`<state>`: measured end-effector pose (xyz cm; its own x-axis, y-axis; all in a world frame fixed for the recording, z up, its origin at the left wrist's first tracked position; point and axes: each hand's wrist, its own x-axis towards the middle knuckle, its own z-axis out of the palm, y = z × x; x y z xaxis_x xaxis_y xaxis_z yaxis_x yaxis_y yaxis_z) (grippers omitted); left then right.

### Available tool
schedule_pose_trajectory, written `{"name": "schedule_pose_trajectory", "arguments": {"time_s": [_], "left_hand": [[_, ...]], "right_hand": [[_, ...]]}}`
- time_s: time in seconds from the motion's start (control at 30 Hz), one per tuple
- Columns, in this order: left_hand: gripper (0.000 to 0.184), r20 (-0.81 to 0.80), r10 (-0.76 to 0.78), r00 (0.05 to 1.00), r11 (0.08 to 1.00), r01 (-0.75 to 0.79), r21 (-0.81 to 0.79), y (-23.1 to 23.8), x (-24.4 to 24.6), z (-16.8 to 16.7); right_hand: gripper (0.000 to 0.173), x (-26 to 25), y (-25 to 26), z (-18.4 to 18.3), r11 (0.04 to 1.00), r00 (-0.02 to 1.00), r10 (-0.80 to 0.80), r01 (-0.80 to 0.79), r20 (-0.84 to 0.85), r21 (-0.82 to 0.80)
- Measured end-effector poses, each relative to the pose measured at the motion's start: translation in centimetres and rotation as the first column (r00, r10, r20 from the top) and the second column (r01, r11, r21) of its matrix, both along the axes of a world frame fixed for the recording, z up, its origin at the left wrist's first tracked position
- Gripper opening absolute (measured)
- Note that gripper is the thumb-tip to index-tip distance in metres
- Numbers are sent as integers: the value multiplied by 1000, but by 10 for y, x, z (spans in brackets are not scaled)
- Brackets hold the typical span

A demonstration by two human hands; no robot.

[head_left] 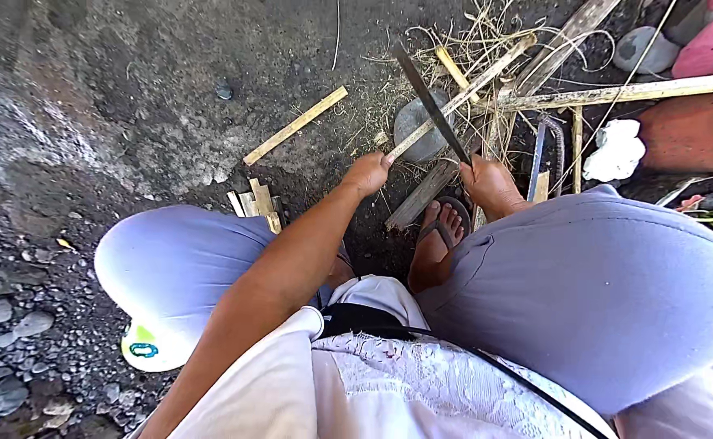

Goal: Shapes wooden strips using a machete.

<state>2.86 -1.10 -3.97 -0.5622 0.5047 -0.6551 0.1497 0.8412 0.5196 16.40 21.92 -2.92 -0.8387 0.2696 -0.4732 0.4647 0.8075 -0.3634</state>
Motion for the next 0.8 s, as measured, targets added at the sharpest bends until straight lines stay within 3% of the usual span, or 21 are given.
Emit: {"name": "schedule_pose_trajectory", "arguments": {"time_s": [0.13, 0.23, 0.37, 0.43, 0.53, 0.67, 0.8], "left_hand": [[54, 110, -4, 994, 1000, 6, -14, 1, -6, 7], [51, 244, 118, 963, 993, -117, -18, 2, -4, 10], [46, 555, 357, 751, 901, -434, 8, 3, 7, 9], [46, 464, 335, 821, 925, -380, 5, 5, 8, 9], [54, 186, 130, 974, 991, -133, -1, 4, 2, 10], [57, 11, -9, 1000, 1000, 9, 4, 2, -4, 5], [56, -50, 8, 999, 1000, -8, -13, -2, -8, -1]], "right_hand": [[52, 5, -3, -8, 1000, 999, -30, 30, -29, 7], [51, 4, -4, -7, 998, 1000, -17, 19, -22, 57], [50, 4, -6, -11, 992, 997, 0, 10, -77, 125], [52, 4, 0, -13, 998, 997, 1, 5, -78, 70], [58, 18, 11, -18, 988, 995, -48, 36, -84, -149], [60, 33, 1, -15, 979, 987, -161, 157, -23, -127], [53, 35, -10, -16, 983, 973, -148, 126, -175, -130]]}}
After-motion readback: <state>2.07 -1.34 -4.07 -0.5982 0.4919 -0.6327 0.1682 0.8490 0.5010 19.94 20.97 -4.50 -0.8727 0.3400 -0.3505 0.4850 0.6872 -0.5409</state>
